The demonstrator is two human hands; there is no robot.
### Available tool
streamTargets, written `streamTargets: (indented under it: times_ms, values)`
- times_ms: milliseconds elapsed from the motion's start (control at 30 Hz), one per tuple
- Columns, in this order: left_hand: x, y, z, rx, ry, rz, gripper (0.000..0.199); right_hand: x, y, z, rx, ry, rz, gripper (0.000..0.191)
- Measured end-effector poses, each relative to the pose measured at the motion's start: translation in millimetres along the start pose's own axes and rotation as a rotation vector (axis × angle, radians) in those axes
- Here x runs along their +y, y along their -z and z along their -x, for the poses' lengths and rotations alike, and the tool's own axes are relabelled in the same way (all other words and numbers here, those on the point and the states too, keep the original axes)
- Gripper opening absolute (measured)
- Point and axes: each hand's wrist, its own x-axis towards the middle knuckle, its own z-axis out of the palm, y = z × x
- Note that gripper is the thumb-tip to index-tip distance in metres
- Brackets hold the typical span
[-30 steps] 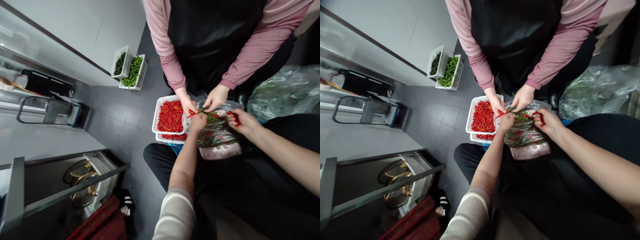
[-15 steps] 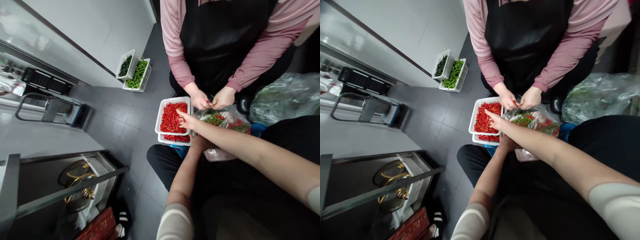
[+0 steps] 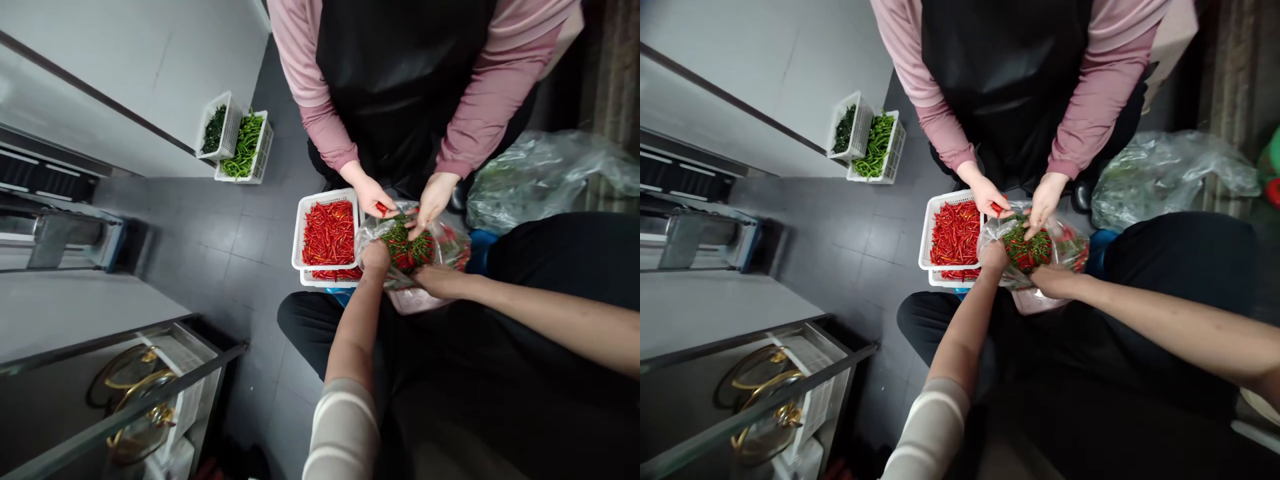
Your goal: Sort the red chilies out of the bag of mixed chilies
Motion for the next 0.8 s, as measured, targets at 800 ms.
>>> streamTargets:
  times_ms: [800]
  values:
    - [22,8.9,21,-0.031,-0.052,1.216,0.031,-50,55,-36,0.098,-0.219,-0.924,0.016]
